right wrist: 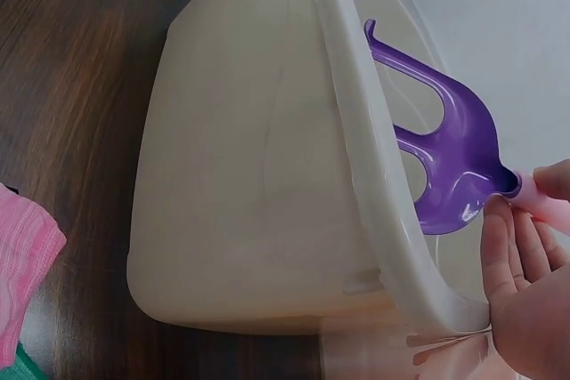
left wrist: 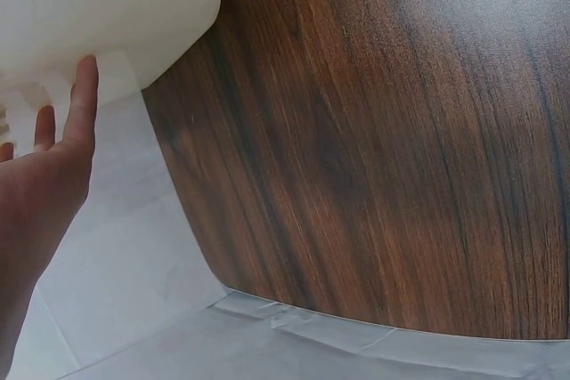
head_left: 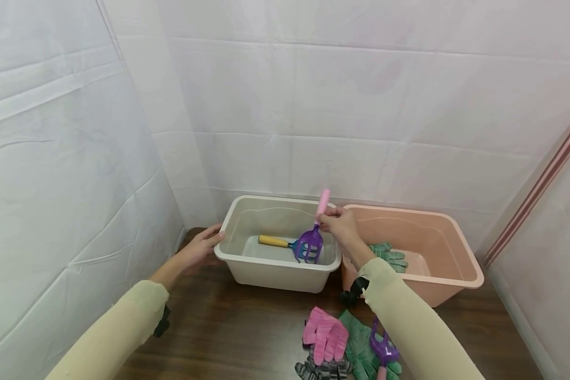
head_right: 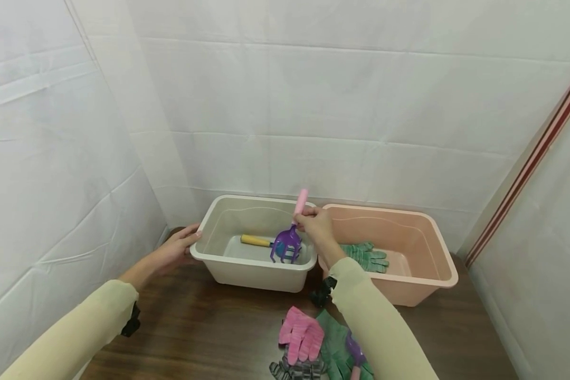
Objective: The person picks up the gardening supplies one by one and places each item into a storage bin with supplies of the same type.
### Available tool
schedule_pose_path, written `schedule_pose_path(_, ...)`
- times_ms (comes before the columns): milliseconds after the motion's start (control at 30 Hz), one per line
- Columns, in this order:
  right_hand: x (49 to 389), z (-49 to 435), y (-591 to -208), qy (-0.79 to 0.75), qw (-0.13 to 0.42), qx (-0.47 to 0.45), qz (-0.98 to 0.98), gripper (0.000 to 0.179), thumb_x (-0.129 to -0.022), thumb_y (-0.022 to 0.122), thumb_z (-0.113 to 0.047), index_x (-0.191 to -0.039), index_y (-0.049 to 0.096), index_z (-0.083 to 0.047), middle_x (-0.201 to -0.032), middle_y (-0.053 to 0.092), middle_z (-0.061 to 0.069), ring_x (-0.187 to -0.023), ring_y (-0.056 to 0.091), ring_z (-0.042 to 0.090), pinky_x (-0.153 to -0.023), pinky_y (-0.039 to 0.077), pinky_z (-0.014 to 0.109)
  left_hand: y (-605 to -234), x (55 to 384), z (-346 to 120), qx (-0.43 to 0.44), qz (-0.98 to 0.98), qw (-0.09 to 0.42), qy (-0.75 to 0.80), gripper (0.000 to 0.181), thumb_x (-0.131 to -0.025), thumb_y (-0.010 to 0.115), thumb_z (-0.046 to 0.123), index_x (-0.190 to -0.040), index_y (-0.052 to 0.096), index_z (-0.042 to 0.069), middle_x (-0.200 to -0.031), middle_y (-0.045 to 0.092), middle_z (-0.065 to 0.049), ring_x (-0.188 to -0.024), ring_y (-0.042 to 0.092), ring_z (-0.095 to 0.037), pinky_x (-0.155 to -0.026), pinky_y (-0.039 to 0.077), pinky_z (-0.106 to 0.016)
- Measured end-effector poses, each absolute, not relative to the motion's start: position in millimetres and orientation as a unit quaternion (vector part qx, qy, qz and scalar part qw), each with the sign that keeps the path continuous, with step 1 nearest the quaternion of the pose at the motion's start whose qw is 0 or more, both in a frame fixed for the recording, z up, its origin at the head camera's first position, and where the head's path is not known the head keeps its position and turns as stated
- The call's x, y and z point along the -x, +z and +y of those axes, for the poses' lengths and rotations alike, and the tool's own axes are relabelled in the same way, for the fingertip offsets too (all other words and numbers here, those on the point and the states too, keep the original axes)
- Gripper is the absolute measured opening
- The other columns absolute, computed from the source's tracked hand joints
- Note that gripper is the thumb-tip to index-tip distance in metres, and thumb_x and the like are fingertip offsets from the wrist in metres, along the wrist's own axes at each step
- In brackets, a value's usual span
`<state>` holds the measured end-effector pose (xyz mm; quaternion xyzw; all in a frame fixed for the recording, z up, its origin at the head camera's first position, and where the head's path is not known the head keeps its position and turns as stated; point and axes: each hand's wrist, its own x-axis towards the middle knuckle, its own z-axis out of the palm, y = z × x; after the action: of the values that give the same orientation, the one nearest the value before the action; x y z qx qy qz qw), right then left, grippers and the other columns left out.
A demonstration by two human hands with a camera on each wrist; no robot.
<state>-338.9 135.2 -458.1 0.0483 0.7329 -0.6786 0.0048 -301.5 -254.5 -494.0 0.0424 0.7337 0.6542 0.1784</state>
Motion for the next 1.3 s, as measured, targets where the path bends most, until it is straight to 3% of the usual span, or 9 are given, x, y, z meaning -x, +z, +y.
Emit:
schedule_pose_path(300, 340, 138, -460, -0.676, 0.007, -0.043, 0.735, 0.025, -0.098, 0.074, -0.008, -0.116, 0.066, 0.008, -0.098, 0.068, 0.013, -0.078, 0.071, 0.014, -0.085, 0.063, 0.035, -493, 305, -252, -0.044, 0.731, 0.177, 0.658, 0.064, -0.117, 0.042, 0.032, -0.169, 0.017, 0.006, -0.163, 0.03, -0.034, -0.142, 0.044, -0.056, -0.101, 0.054, -0.062)
schedule_pose_path(667, 339, 137, -463, -0.665, -0.001, -0.025, 0.747, 0.025, -0.101, 0.074, -0.014, -0.113, 0.065, 0.005, -0.097, 0.069, 0.014, -0.081, 0.072, 0.018, -0.082, 0.063, 0.031, -494, 305, -251, -0.045, 0.734, 0.176, 0.655, 0.063, -0.117, 0.041, 0.032, -0.169, 0.017, 0.006, -0.163, 0.03, -0.034, -0.142, 0.044, -0.056, -0.101, 0.053, -0.062)
schedule_pose_path(833, 337, 138, -461, -0.67, -0.011, -0.027, 0.741, 0.023, -0.102, 0.074, -0.016, -0.111, 0.065, 0.004, -0.098, 0.072, 0.017, -0.079, 0.073, 0.017, -0.088, 0.063, 0.039, -495, 307, -252, -0.043, 0.732, 0.181, 0.656, 0.064, -0.117, 0.042, 0.034, -0.169, 0.017, 0.007, -0.164, 0.03, -0.034, -0.142, 0.043, -0.056, -0.103, 0.052, -0.063)
schedule_pose_path(1133, 333, 149, -453, -0.682, 0.029, -0.02, 0.731, 0.032, -0.103, 0.074, -0.023, -0.121, 0.065, 0.001, -0.119, 0.069, 0.025, -0.11, 0.07, 0.039, -0.1, 0.058, 0.042, -494, 307, -252, -0.046, 0.734, 0.181, 0.653, 0.064, -0.117, 0.041, 0.034, -0.169, 0.017, 0.007, -0.164, 0.029, -0.034, -0.143, 0.042, -0.057, -0.101, 0.055, -0.06)
schedule_pose_path(1300, 327, 156, -445, -0.688, 0.048, -0.004, 0.724, 0.033, -0.103, 0.073, -0.021, -0.123, 0.064, 0.003, -0.117, 0.07, 0.022, -0.107, 0.071, 0.033, -0.103, 0.056, 0.043, -495, 307, -252, -0.043, 0.732, 0.182, 0.655, 0.063, -0.117, 0.042, 0.033, -0.169, 0.018, 0.008, -0.164, 0.03, -0.034, -0.143, 0.042, -0.057, -0.101, 0.054, -0.061)
